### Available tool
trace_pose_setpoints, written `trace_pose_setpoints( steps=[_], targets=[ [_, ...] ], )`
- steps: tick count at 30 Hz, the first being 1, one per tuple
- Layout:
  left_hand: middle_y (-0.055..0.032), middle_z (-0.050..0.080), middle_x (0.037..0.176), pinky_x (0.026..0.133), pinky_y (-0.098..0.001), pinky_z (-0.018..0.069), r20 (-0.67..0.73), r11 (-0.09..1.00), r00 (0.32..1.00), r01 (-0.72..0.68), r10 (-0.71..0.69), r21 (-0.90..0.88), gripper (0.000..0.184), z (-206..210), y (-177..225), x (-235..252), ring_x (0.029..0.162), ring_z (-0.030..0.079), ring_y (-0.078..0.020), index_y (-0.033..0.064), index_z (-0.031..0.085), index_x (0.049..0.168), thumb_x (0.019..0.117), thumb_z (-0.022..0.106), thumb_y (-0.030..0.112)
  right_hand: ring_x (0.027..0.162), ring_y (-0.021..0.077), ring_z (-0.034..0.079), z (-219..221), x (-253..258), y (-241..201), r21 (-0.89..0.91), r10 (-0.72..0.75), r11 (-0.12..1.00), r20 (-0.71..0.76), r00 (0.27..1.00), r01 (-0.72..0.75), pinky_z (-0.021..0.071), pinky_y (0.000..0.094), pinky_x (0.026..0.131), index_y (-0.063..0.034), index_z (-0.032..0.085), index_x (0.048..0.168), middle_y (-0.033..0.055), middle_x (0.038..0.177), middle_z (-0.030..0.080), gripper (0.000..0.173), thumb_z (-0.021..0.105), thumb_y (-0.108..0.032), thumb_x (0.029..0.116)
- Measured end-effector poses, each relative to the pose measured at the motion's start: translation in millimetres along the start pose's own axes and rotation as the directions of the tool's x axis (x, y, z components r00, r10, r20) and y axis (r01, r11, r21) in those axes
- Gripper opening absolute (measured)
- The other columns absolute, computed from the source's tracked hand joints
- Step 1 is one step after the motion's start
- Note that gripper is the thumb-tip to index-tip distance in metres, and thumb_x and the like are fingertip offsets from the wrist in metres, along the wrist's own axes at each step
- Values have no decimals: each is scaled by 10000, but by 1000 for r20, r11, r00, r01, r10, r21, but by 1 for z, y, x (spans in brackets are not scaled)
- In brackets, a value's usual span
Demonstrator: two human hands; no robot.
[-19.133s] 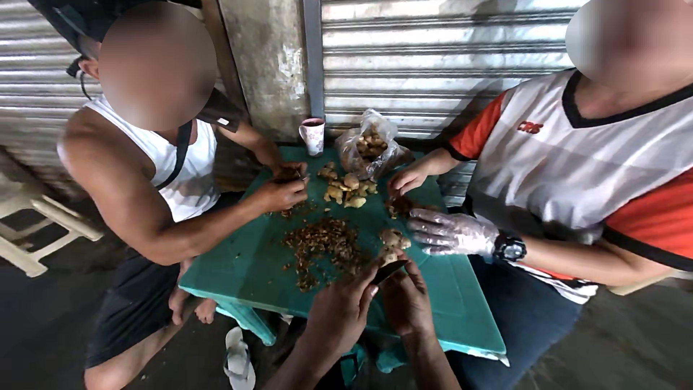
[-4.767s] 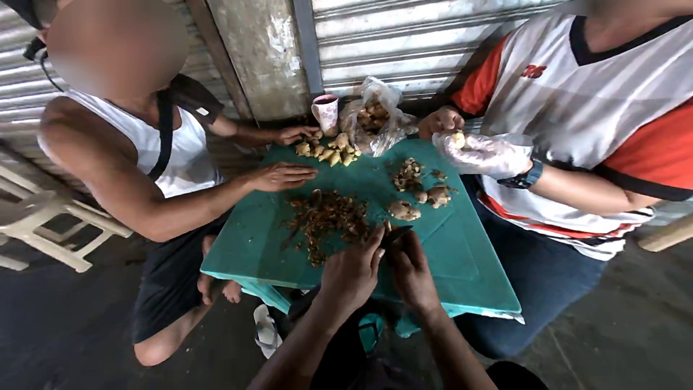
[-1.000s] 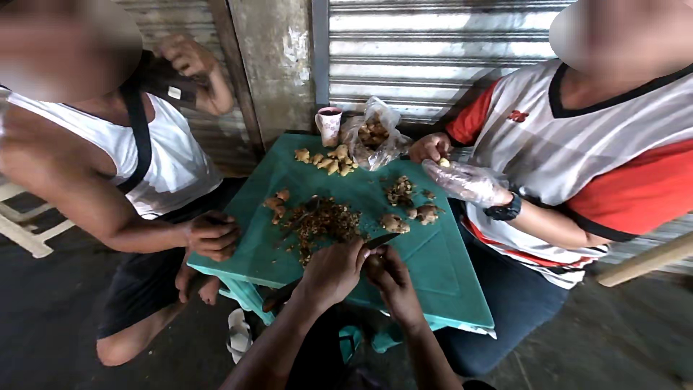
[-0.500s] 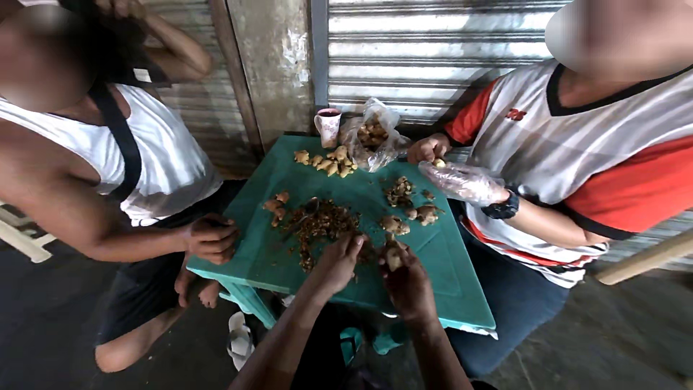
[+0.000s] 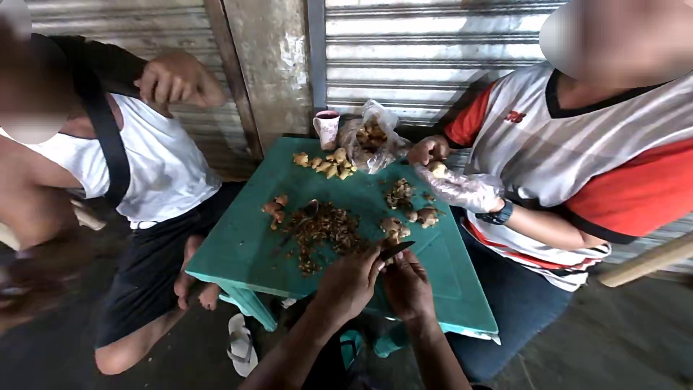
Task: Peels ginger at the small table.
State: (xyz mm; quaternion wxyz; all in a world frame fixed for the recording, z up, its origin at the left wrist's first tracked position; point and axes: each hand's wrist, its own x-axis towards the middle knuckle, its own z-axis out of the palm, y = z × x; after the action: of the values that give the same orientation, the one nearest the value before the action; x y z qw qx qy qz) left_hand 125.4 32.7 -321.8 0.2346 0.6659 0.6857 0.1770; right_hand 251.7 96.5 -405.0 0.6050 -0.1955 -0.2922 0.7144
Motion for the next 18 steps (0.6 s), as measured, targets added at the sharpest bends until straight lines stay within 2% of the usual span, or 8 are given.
trace_pose_setpoints(
  steps=[2, 4, 7, 9, 11, 13, 15, 18],
  targets=[
    [-127, 690, 1248, 920, -545, 542, 15, 997, 999, 49, -50, 57, 490, -4, 5, 1, 1102, 681, -333, 316, 372, 1595, 1117, 340, 417, 832, 136, 698, 0, -1, 2, -84, -40, 996, 2, 999, 40, 603, 310, 779, -38, 709, 1084, 94, 967, 728, 211, 541, -20, 958],
    [-121, 699, 1237, 901, -548, 547, 3, 994, 997, 72, -72, 81, 486, -5, 6, 6, 1084, 689, -336, 327, 377, 1591, 1115, 349, 422, 813, 122, 690, -2, -2, 5, -176, -78, 981, 37, 996, 84, 599, 301, 767, -24, 726, 1088, 82, 960, 729, 221, 582, -4, 922],
    [-151, 711, 1149, 916, -548, 545, -16, 999, 999, 39, -39, -7, 470, -3, 3, 12, 1062, 692, -340, 252, 455, 1548, 1112, 377, 409, 801, 121, 694, -1, -3, 3, -171, -61, 983, 40, 997, 67, 603, 297, 758, -18, 714, 1106, 82, 950, 728, 221, 566, -20, 942],
    [-156, 707, 1149, 922, -548, 542, 0, 999, 1000, 23, -23, -26, 486, -3, 4, 10, 1064, 688, -339, 235, 437, 1558, 1112, 368, 415, 830, 125, 702, 0, -3, 3, -147, -68, 987, 32, 997, 72, 605, 303, 788, -20, 719, 1086, 85, 954, 731, 208, 567, -24, 944],
    [-159, 696, 1205, 937, -553, 536, 22, 1000, 1000, 17, -16, -20, 510, -3, 7, 7, 1095, 682, -343, 231, 387, 1588, 1115, 349, 416, 861, 134, 704, -1, -3, 3, -134, -83, 987, 31, 996, 86, 603, 313, 818, -17, 725, 1084, 95, 976, 732, 203, 588, -22, 935],
    [-166, 696, 1197, 936, -552, 534, 25, 1000, 1000, 15, -15, -19, 509, -3, 6, 6, 1089, 681, -351, 212, 392, 1583, 1116, 348, 410, 873, 137, 701, 0, -3, 2, -139, -77, 987, 27, 997, 80, 599, 315, 833, -15, 720, 1094, 98, 987, 730, 208, 582, -10, 938],
    [-172, 702, 1153, 916, -553, 539, 23, 1000, 1000, 20, -19, -23, 508, -3, 6, 8, 1060, 686, -355, 170, 424, 1559, 1116, 355, 407, 880, 132, 698, -1, -3, 1, -150, -52, 987, 48, 997, 59, 596, 308, 836, -23, 716, 1117, 94, 1005, 727, 230, 557, -11, 951],
    [-153, 707, 1043, 856, -540, 558, -9, 999, 999, 33, -32, 6, 456, -1, 8, 10, 988, 700, -339, 134, 504, 1459, 1112, 377, 400, 840, 113, 698, -2, -5, 0, -150, -28, 988, 76, 997, 39, 602, 289, 798, -44, 745, 1067, 81, 971, 734, 202, 592, -23, 936]
  ],
)
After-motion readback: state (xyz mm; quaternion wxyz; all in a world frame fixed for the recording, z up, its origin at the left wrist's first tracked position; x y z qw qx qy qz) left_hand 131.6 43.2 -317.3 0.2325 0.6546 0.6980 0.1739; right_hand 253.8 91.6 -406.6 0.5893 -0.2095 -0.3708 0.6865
